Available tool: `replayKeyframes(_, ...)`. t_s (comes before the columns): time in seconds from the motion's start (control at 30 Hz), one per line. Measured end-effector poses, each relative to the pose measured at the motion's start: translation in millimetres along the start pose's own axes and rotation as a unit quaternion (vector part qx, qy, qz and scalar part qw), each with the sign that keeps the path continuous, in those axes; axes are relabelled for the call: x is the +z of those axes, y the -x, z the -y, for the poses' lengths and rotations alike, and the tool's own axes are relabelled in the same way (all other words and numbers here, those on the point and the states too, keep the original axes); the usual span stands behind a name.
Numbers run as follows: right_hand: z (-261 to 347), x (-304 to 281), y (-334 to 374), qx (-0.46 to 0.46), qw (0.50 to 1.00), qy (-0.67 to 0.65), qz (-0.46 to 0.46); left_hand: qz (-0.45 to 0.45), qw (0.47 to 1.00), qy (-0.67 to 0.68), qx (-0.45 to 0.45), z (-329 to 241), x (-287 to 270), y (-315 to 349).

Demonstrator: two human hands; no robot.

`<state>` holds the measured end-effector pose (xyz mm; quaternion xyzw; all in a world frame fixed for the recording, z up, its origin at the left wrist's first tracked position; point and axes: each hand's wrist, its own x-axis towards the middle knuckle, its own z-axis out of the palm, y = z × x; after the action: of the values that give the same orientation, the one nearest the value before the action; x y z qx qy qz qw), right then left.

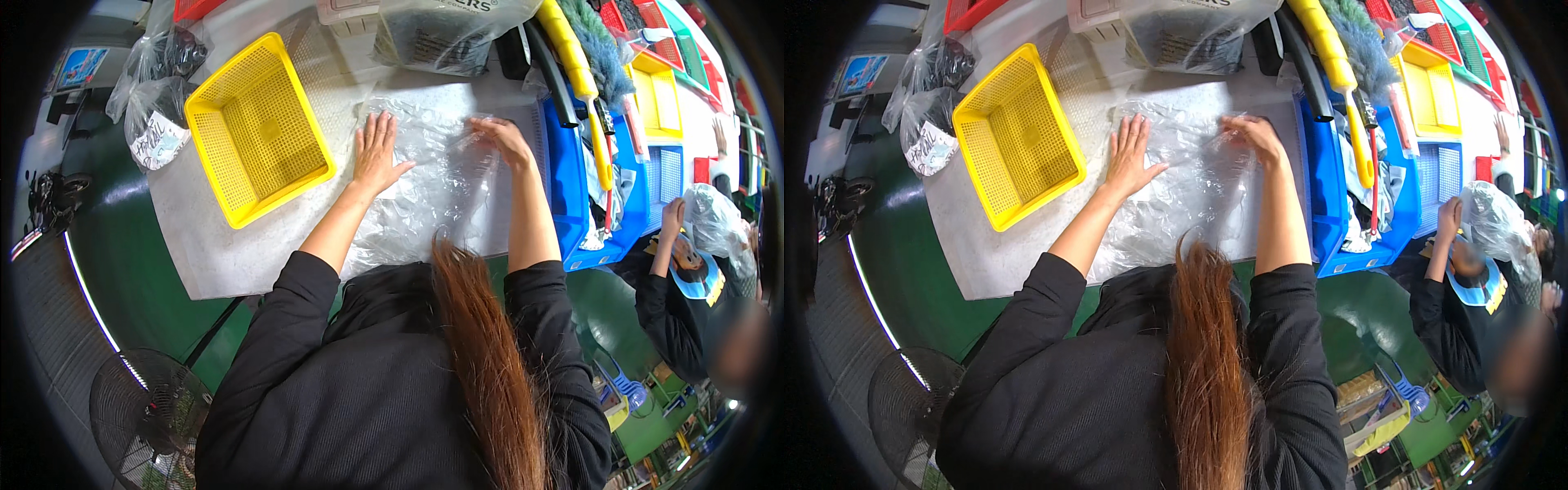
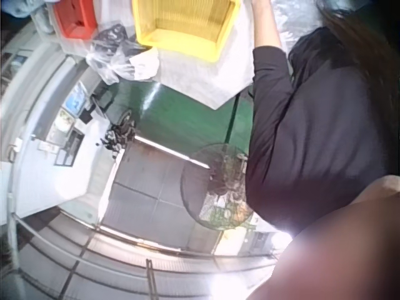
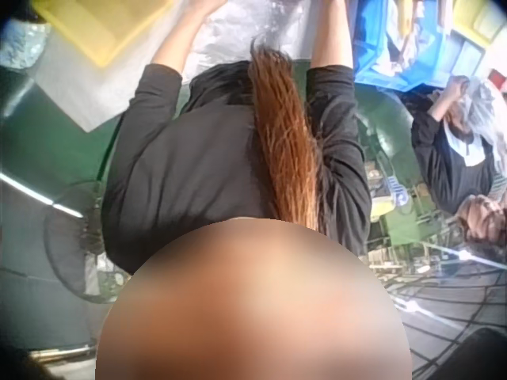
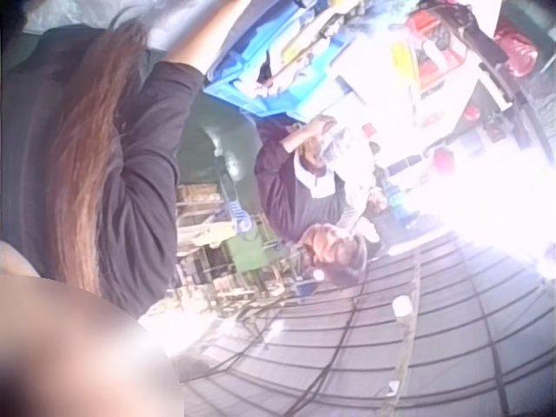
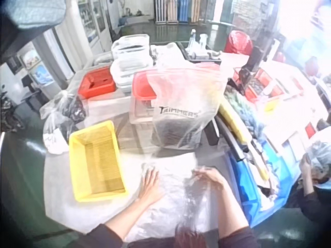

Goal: The person sorts small black components from a tray into a yellow basket, then moves to a table to arrange and bag the components with another person. They later retrieve bubble wrap and cardboard from a box and place them on the table.

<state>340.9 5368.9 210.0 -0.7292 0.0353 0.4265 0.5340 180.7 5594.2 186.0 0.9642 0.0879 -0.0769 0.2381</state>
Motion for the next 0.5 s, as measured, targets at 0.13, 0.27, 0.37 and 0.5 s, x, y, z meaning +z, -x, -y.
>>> replayKeyframes(0.13, -26.4, 7.5, 11.9, -0.043, 0.966, -0.202, -0.156, 0.048, 0.995, -0.038, -0.074, -1.3, -4.6, -2.7)
replayKeyframes(0.27, 0.7, 78.1, 50.0, -0.296, 0.800, 0.269, -0.448, 0.042, 0.991, 0.004, -0.129, -20.4, -22.7, -5.4)
replayKeyframes(0.37, 10.3, 154.2, 52.7, -0.350, 0.922, 0.101, -0.130, -0.036, 0.990, -0.120, 0.071, 5.4, 16.3, -1.9)
replayKeyframes(0.5, -35.2, 149.4, 5.2, -0.406, 0.819, 0.384, -0.132, -0.052, 0.995, -0.034, 0.073, 7.6, 25.6, 12.3)
